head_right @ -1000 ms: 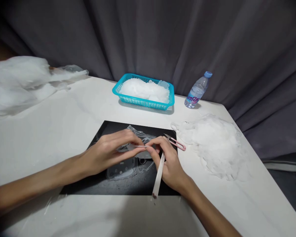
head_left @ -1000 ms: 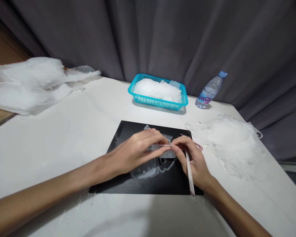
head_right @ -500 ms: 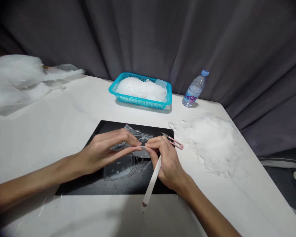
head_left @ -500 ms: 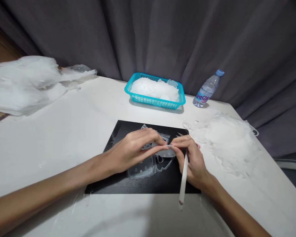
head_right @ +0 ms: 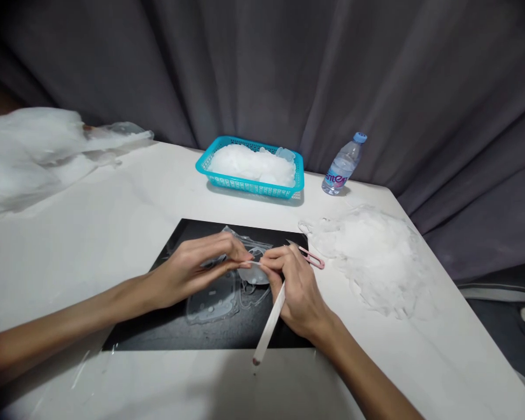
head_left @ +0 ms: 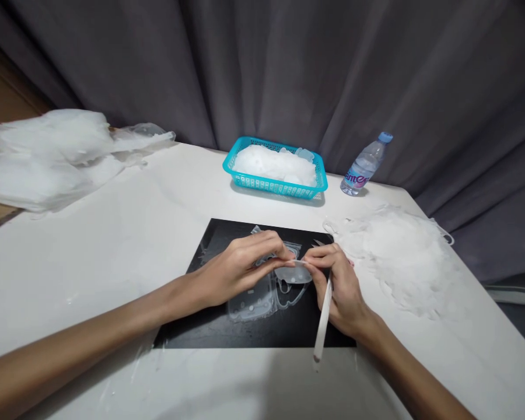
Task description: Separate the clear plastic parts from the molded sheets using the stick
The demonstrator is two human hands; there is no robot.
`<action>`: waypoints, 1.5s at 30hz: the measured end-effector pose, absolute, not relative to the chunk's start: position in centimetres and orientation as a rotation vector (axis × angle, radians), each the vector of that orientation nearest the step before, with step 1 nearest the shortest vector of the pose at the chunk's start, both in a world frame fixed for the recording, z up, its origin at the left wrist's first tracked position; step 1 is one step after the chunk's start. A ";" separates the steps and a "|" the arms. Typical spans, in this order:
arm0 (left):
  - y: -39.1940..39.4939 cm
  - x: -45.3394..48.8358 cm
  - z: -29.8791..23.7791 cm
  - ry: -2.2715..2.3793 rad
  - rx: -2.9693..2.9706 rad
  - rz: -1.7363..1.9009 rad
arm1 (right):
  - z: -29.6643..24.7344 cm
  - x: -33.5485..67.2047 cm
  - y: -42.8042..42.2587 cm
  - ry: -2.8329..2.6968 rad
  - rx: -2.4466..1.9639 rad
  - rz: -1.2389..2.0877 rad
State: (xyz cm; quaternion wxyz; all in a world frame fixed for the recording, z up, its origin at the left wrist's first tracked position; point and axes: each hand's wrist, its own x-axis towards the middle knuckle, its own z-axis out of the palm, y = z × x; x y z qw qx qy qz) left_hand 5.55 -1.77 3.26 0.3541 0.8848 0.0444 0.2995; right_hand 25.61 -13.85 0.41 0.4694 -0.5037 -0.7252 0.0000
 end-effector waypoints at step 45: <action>-2.7 5.4 3.1 0.121 2.341 0.880 | 1.1 25.7 -14.1 -1.887 -1.187 -0.236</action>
